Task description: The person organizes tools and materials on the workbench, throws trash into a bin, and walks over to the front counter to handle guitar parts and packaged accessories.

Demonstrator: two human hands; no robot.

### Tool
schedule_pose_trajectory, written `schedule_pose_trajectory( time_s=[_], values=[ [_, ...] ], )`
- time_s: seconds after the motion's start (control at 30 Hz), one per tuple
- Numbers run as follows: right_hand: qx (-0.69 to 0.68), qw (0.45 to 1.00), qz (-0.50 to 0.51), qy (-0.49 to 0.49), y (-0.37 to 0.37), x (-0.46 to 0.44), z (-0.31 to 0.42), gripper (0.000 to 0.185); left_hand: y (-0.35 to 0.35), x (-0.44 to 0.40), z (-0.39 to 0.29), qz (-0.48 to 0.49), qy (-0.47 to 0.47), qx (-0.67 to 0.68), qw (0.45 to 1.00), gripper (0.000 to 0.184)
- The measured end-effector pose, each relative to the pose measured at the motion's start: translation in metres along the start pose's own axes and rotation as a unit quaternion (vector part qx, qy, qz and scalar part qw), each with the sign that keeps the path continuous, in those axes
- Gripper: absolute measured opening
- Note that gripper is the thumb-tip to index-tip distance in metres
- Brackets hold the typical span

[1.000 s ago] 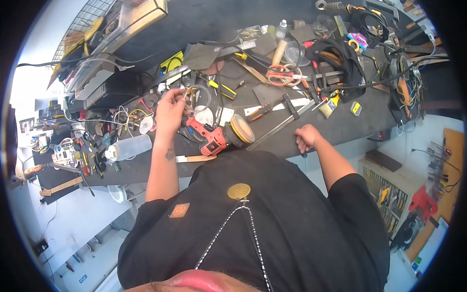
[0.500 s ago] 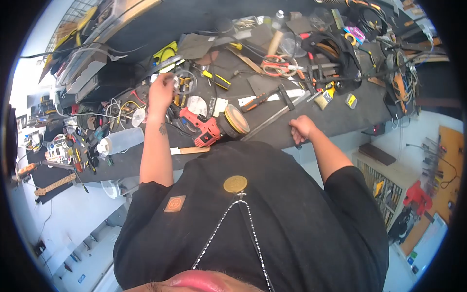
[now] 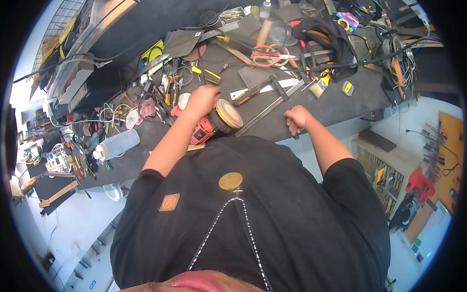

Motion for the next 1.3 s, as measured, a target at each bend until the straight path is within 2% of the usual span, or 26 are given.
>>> schedule_pose_trajectory(
  time_s=[0.3, 0.43, 0.53, 0.63, 0.67, 0.73, 0.77, 0.8, 0.83, 0.87, 0.93, 0.97, 1.03, 1.13, 1.17, 1.2, 1.23, 1.3],
  values=[
    [0.000, 1.000, -0.004, 0.008, -0.001, 0.004, 0.004, 0.043, -0.031, -0.032, 0.008, 0.126, -0.036, -0.095, 0.987, 0.017],
    [-0.004, 1.000, 0.007, 0.003, -0.001, 0.000, 0.002, 0.043, -0.035, -0.031, 0.011, 0.117, -0.037, -0.087, 0.989, 0.017],
    [-0.009, 1.000, 0.010, 0.002, -0.002, 0.001, 0.002, 0.043, -0.030, -0.025, 0.010, 0.092, -0.050, -0.083, 0.991, 0.017],
    [0.002, 1.000, 0.001, 0.002, 0.000, 0.004, 0.005, 0.043, 0.001, -0.012, -0.001, -0.015, -0.007, -0.051, 0.999, 0.014],
    [0.002, 1.000, -0.001, 0.003, 0.001, 0.004, 0.004, 0.043, 0.025, -0.003, -0.007, -0.123, -0.004, -0.017, 0.992, 0.013],
    [0.000, 1.000, 0.001, 0.005, -0.001, 0.004, 0.003, 0.043, 0.081, 0.029, -0.012, -0.331, 0.006, 0.051, 0.942, 0.012],
    [-0.001, 1.000, 0.004, 0.006, 0.000, 0.003, 0.003, 0.043, 0.106, 0.045, -0.002, -0.381, 0.040, 0.088, 0.920, 0.014],
    [0.000, 1.000, 0.007, 0.008, 0.000, 0.002, 0.003, 0.043, 0.136, 0.060, 0.002, -0.461, 0.014, 0.143, 0.876, 0.007],
    [0.000, 1.000, 0.007, 0.007, 0.000, 0.003, 0.002, 0.043, 0.142, 0.071, 0.019, -0.507, 0.061, 0.358, 0.782, 0.005],
    [0.001, 1.000, 0.006, 0.008, -0.001, 0.003, 0.002, 0.043, 0.161, 0.085, 0.029, -0.536, 0.048, 0.403, 0.740, 0.002],
    [0.006, 1.000, 0.005, 0.009, 0.000, 0.003, 0.006, 0.043, 0.182, 0.125, 0.064, -0.588, 0.088, 0.360, 0.719, 0.019],
    [0.007, 1.000, 0.005, 0.008, 0.000, 0.003, 0.004, 0.043, 0.181, 0.144, 0.087, -0.587, 0.121, 0.368, 0.711, 0.030],
    [0.005, 1.000, 0.005, 0.008, -0.001, 0.004, 0.004, 0.042, 0.178, 0.170, 0.084, -0.555, 0.243, 0.429, 0.670, 0.023],
    [0.000, 1.000, 0.000, 0.012, -0.002, 0.005, 0.005, 0.041, 0.106, 0.211, 0.126, -0.521, 0.268, 0.493, 0.643, 0.010],
    [0.001, 1.000, -0.004, 0.012, -0.002, 0.004, 0.005, 0.041, 0.082, 0.220, 0.117, -0.529, 0.285, 0.514, 0.612, 0.009],
    [0.004, 1.000, -0.007, 0.011, -0.002, 0.005, 0.004, 0.041, 0.049, 0.225, 0.116, -0.489, 0.282, 0.552, 0.614, 0.006],
    [0.005, 1.000, -0.008, 0.010, -0.003, 0.005, 0.003, 0.041, 0.031, 0.226, 0.098, -0.485, 0.313, 0.545, 0.608, 0.009],
    [0.010, 1.000, -0.009, 0.011, -0.002, 0.005, 0.005, 0.041, -0.009, 0.225, 0.079, -0.451, 0.345, 0.526, 0.633, 0.019]
  ],
)
Point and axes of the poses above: each hand's wrist, its own x-axis away from the middle knuckle, its own y-axis out of the back of the hand, z = x × y, the point moved 8 cm from there along -x, towards the middle knuckle, and after that the axes turned 12 degrees about -y, right-handed, at the moved point
